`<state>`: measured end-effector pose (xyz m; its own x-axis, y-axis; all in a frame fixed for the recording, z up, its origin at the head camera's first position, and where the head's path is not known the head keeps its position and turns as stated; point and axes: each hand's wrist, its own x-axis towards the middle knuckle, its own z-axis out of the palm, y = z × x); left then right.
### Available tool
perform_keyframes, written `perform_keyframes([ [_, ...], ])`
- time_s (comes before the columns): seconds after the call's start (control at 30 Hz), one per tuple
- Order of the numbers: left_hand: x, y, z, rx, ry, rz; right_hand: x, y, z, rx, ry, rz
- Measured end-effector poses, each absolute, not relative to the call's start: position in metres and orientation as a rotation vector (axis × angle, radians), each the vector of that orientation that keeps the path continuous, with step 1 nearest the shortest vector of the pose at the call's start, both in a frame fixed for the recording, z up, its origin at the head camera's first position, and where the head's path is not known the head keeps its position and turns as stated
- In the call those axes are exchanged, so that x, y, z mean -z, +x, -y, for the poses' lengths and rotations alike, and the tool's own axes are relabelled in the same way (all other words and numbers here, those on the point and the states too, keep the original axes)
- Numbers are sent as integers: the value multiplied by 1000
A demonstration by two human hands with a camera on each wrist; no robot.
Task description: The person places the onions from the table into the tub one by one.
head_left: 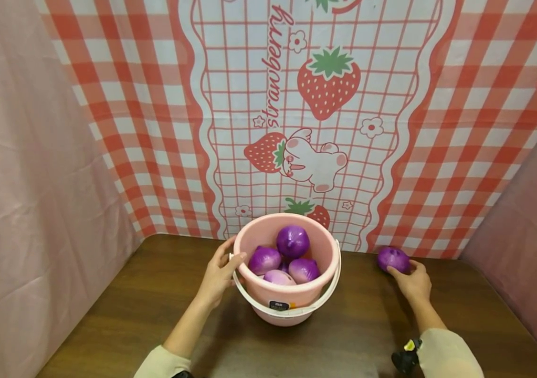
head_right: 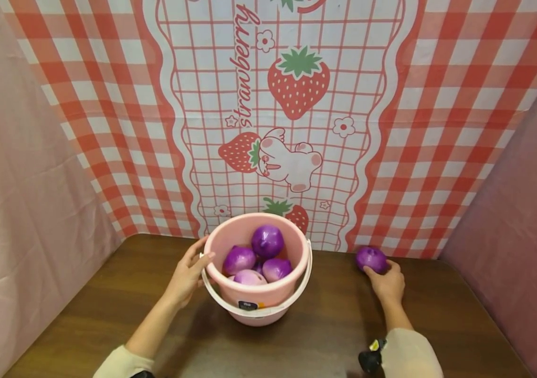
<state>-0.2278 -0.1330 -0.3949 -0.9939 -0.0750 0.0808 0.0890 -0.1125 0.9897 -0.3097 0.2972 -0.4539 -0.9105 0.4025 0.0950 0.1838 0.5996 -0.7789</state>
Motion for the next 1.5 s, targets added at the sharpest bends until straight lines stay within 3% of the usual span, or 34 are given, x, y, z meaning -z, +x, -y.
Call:
perform_keyframes([
  [1.5,395,-228,134,2274,-24,2015,452,-328,-292,-1098,-431,2707],
])
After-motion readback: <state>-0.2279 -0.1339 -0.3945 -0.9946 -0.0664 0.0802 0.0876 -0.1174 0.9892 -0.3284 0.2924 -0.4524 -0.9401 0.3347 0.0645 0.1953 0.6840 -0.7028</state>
